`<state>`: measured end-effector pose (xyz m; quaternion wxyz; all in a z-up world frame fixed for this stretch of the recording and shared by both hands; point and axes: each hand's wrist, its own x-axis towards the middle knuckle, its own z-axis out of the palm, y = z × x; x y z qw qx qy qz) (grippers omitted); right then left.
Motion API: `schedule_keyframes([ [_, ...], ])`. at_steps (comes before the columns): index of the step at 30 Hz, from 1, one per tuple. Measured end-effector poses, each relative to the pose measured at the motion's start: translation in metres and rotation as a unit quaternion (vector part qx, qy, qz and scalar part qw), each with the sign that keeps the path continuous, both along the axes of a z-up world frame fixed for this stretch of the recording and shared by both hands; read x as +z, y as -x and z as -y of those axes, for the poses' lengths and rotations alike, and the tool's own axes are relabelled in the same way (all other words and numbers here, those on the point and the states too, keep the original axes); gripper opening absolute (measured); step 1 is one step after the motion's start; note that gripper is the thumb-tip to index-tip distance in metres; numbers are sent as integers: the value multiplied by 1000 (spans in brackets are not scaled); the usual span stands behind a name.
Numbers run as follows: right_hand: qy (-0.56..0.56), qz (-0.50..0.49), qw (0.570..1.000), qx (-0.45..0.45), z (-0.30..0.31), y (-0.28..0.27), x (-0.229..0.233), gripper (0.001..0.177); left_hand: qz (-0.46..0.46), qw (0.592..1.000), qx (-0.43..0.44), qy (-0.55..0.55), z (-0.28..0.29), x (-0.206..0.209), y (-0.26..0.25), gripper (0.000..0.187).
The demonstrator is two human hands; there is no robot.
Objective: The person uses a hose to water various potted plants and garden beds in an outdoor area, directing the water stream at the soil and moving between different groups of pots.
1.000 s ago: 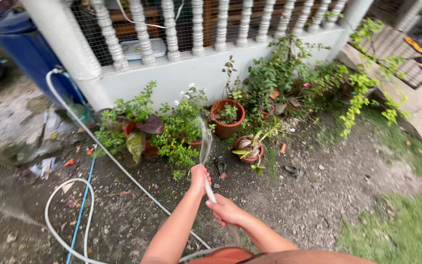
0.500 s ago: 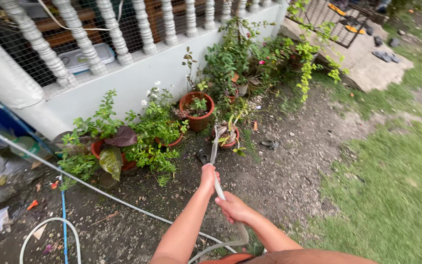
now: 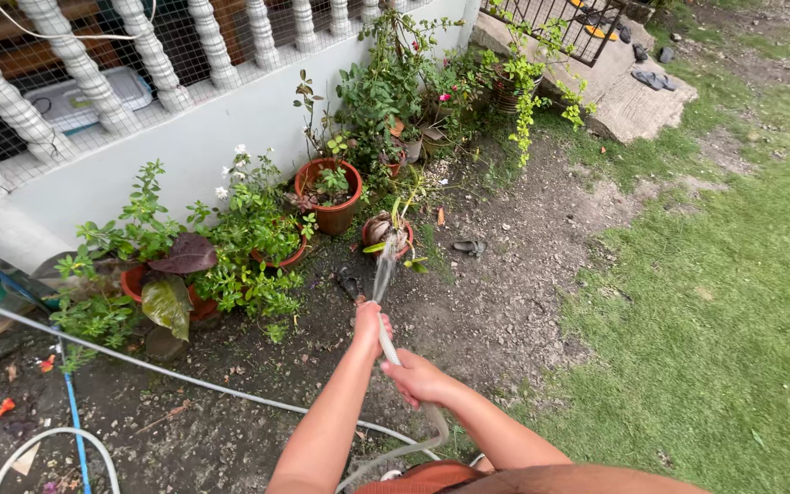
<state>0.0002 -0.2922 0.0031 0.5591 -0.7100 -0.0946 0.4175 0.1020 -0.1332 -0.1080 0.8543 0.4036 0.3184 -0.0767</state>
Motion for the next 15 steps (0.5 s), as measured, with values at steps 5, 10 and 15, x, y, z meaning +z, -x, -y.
schedule_keyframes([
  [5, -9, 3, 1000, 0, -4, 4, 12, 27, 12, 1000, -4, 0, -9, 10, -1, 11],
  [10, -5, 6, 1000, 11, -8, 11, 25, 27, 23, 1000, -17, 1, -18, 8, 5, 10],
  [15, 5, 17, 999, 28, -10, 16, 31, 27, 2, 1000, -10, 12, -22, 7, 9, 13],
])
